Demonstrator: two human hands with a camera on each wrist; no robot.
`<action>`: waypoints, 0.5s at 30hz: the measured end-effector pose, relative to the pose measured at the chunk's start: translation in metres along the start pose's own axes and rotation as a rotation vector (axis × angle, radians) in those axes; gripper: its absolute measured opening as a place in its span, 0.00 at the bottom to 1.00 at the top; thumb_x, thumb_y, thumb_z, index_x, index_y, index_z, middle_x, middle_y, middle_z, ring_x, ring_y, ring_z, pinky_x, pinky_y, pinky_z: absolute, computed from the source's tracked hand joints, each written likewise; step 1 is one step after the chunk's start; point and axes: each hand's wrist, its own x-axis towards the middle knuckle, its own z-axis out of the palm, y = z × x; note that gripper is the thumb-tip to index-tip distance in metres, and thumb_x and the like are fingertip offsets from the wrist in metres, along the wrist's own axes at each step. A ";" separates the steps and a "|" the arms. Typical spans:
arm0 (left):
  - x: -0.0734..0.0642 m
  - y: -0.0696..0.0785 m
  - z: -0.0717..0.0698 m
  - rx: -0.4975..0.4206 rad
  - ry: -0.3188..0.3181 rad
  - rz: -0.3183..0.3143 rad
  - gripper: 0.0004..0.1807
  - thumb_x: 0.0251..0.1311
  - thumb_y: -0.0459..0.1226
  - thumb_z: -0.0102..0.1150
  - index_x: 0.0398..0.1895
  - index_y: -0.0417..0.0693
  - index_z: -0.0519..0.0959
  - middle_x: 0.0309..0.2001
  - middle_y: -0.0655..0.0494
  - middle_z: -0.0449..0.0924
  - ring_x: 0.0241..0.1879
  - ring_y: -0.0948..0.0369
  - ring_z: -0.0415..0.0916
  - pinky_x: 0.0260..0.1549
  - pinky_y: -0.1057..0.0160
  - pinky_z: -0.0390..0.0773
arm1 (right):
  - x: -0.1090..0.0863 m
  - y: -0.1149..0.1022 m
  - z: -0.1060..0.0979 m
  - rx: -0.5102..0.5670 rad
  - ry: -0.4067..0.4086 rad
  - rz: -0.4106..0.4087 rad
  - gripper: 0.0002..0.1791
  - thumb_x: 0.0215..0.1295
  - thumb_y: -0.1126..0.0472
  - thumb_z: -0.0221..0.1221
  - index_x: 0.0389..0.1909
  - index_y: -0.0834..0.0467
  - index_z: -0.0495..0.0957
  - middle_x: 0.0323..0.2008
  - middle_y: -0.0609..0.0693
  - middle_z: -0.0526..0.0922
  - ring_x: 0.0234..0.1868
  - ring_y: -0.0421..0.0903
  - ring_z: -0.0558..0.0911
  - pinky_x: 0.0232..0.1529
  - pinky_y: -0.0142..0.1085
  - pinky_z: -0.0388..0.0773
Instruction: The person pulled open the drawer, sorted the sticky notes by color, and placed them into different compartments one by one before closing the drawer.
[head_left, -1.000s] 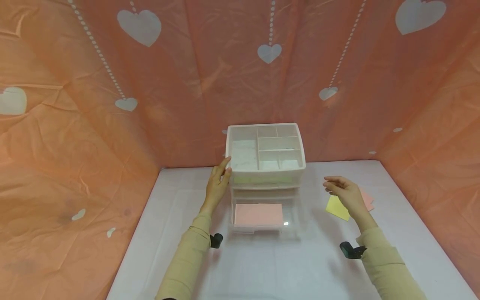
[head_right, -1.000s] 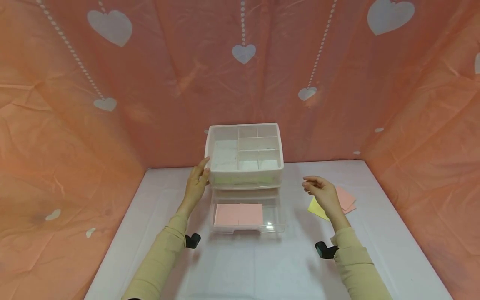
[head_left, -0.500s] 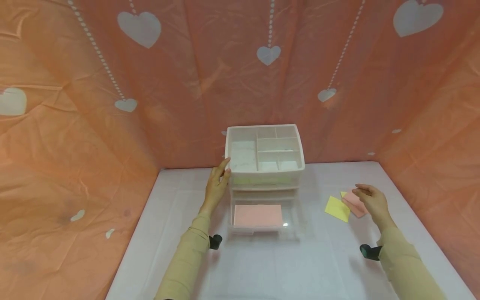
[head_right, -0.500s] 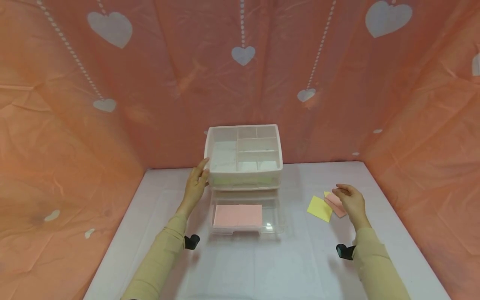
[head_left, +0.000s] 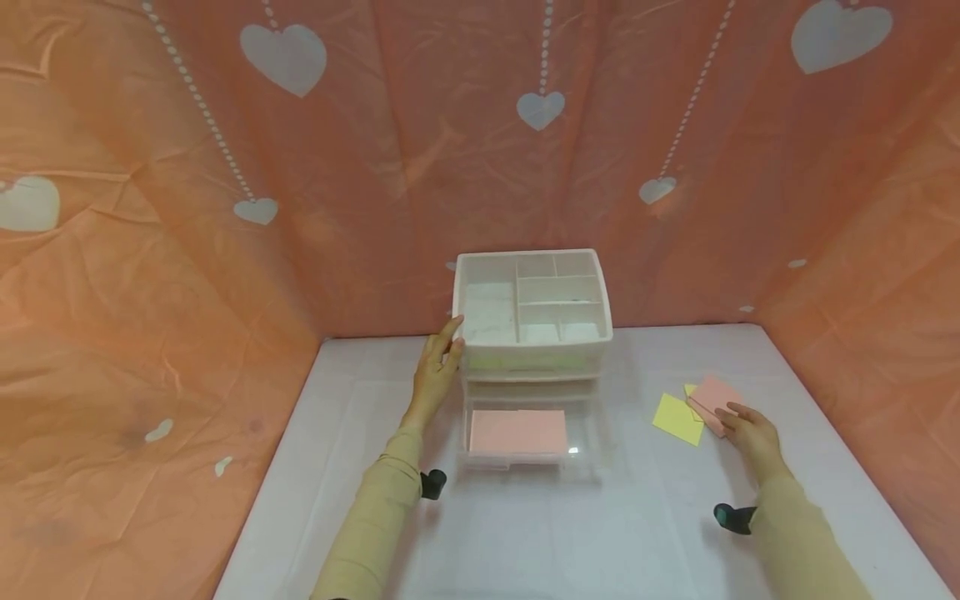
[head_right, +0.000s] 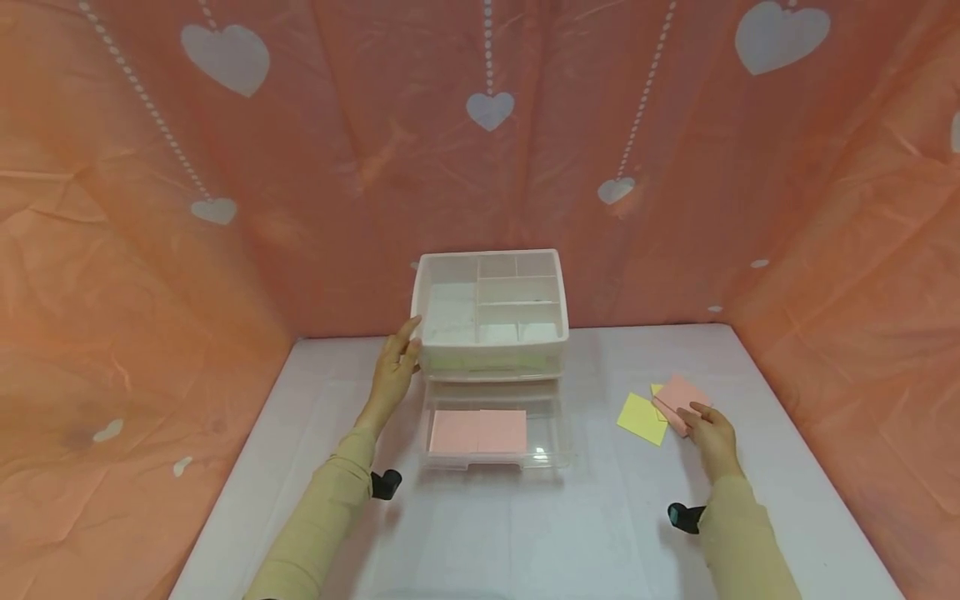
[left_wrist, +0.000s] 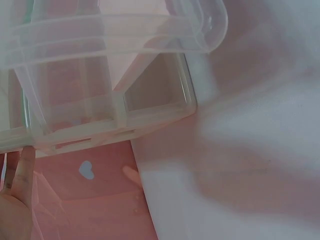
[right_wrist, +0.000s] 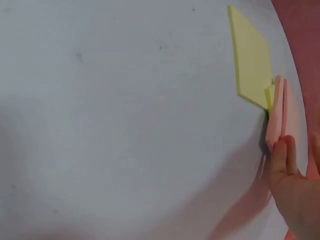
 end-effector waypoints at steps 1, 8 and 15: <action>0.000 0.000 0.000 -0.002 0.002 0.000 0.22 0.69 0.50 0.42 0.66 0.72 0.61 0.44 0.49 0.69 0.49 0.54 0.71 0.42 0.51 0.73 | 0.000 0.001 0.000 0.019 -0.015 0.010 0.39 0.70 0.50 0.47 0.71 0.67 0.43 0.73 0.65 0.39 0.31 0.16 0.65 0.36 0.13 0.69; -0.001 -0.001 0.001 -0.008 0.012 0.003 0.22 0.69 0.48 0.43 0.66 0.72 0.62 0.43 0.48 0.69 0.49 0.53 0.71 0.42 0.52 0.73 | -0.006 0.004 0.004 0.343 -0.106 0.081 0.44 0.67 0.49 0.51 0.73 0.58 0.36 0.75 0.52 0.39 0.45 0.20 0.73 0.55 0.18 0.68; 0.000 -0.001 0.001 -0.004 0.011 0.011 0.22 0.69 0.49 0.43 0.66 0.71 0.62 0.44 0.48 0.69 0.49 0.53 0.71 0.42 0.51 0.73 | -0.010 -0.001 0.005 0.594 -0.107 0.169 0.45 0.64 0.48 0.54 0.72 0.45 0.35 0.72 0.32 0.33 0.74 0.33 0.39 0.66 0.22 0.49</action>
